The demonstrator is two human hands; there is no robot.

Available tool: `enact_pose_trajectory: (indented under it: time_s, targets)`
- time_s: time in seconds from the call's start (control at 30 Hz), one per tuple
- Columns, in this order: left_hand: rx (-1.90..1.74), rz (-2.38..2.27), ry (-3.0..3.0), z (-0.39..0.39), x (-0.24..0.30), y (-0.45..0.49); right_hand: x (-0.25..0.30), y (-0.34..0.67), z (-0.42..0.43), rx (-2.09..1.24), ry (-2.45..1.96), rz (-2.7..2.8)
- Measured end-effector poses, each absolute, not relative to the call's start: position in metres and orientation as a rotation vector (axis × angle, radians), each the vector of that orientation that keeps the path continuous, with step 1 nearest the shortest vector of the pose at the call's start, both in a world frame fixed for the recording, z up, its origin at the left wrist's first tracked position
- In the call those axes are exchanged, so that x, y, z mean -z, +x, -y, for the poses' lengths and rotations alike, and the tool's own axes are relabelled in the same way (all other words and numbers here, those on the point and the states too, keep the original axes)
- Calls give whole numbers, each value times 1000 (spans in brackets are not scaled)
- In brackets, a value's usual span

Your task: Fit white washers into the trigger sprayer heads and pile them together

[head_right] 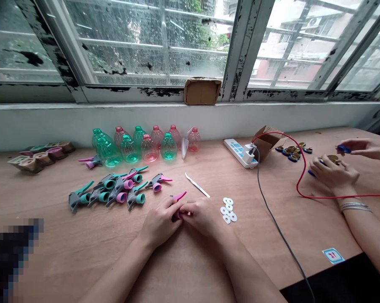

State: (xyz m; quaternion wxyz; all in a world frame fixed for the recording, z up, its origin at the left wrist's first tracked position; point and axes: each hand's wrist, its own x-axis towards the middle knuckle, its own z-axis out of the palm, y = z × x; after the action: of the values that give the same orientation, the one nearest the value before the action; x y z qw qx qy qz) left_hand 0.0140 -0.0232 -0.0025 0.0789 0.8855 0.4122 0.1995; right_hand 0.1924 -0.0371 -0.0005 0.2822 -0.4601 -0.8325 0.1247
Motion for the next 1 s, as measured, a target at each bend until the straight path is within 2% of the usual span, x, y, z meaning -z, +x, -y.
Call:
enact_pose_trajectory:
  time_s: [0.5, 0.73, 1.0]
  targets:
    - [-657, -1054, 2460, 18, 9, 6, 10, 192, 37, -581, -1152, 2079]
    - [-772, -940, 2211, 18, -1, 5, 8, 193, 40, -531, -1132, 2024]
    - [-845, -1017, 2141, 18, 3, 3, 7, 194, 41, -544, -1103, 1864]
